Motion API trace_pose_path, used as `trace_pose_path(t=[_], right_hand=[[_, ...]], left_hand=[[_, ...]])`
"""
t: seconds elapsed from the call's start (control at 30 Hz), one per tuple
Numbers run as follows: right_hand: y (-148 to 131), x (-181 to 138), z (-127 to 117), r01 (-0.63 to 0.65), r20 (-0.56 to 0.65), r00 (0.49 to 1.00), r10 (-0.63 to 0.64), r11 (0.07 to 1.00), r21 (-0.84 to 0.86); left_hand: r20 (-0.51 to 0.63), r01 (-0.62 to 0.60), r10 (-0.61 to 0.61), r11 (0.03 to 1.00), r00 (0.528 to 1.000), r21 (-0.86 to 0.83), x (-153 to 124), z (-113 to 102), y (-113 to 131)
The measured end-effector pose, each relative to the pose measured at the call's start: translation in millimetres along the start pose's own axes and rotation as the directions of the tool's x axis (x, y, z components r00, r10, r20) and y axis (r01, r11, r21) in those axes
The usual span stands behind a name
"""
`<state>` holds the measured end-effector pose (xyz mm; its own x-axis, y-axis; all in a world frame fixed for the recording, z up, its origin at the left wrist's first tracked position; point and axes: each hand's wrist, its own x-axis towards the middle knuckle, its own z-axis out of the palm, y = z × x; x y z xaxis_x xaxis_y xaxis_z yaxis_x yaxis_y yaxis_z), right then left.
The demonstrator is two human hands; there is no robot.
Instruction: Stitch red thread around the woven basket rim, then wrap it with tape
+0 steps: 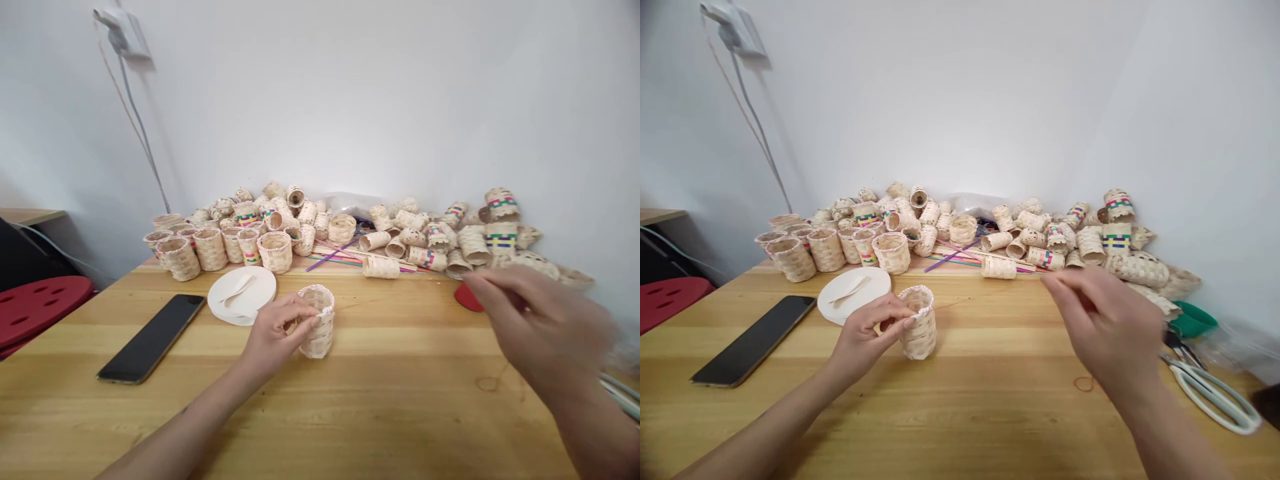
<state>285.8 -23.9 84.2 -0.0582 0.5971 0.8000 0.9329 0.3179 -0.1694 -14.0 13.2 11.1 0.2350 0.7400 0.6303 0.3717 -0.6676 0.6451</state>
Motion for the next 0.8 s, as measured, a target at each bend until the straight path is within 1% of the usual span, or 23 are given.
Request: trace_pose_path(t=[0.07, 0.1, 0.17, 0.23, 0.33, 0.37, 0.43, 0.5, 0.6, 0.67, 0.73, 0.8], right_hand=[[7, 10, 14, -0.068, 0.069, 0.995, 0.075, 0.994, -0.09], [4, 11, 21, -0.088, 0.111, 0.989, 0.097, 0.993, -0.078], [-13, 3, 36, -0.081, 0.206, 0.976, 0.068, 0.995, 0.058], [-36, -10, 50, -0.009, 0.281, 0.958, -0.06, 0.971, 0.239], [-63, -21, 71, 0.1, 0.319, 0.909, -0.269, 0.882, 0.46], [-67, -21, 77, 0.109, 0.328, 0.892, -0.311, 0.852, 0.512], [-70, -19, 89, 0.091, 0.364, 0.861, -0.356, 0.811, 0.578], [-67, -17, 96, 0.058, 0.411, 0.832, -0.372, 0.796, 0.603], [-61, -18, 102, 0.027, 0.463, 0.793, -0.397, 0.781, 0.624], [-59, -22, 103, 0.045, 0.487, 0.761, -0.429, 0.783, 0.62], [-58, -27, 105, 0.094, 0.499, 0.733, -0.462, 0.795, 0.599], [-57, -31, 108, 0.128, 0.489, 0.73, -0.478, 0.798, 0.589]], left_hand=[[0.019, 0.016, -0.016, 1.0, 1.0, -0.007, -2, 3, 1], [0.014, 0.026, -0.026, 1.0, 1.0, -0.004, -3, 4, 0], [-0.005, 0.043, -0.043, 0.999, 0.999, 0.003, -4, 5, -1], [0.008, 0.045, -0.045, 0.999, 0.999, 0.0, -4, 6, -2], [0.073, 0.047, -0.046, 0.999, 0.996, -0.013, -4, 6, -2], [0.094, 0.055, -0.053, 0.998, 0.994, -0.02, -4, 6, -1], [0.132, 0.078, -0.073, 0.996, 0.988, -0.034, -4, 6, 1], [0.167, 0.106, -0.097, 0.993, 0.981, -0.044, -4, 6, 3], [0.226, 0.139, -0.125, 0.989, 0.966, -0.05, -3, 6, 8], [0.262, 0.145, -0.126, 0.988, 0.957, -0.053, -2, 5, 10], [0.29, 0.141, -0.121, 0.989, 0.949, -0.049, 0, 3, 11], [0.306, 0.136, -0.118, 0.99, 0.945, -0.037, 1, 2, 11]])
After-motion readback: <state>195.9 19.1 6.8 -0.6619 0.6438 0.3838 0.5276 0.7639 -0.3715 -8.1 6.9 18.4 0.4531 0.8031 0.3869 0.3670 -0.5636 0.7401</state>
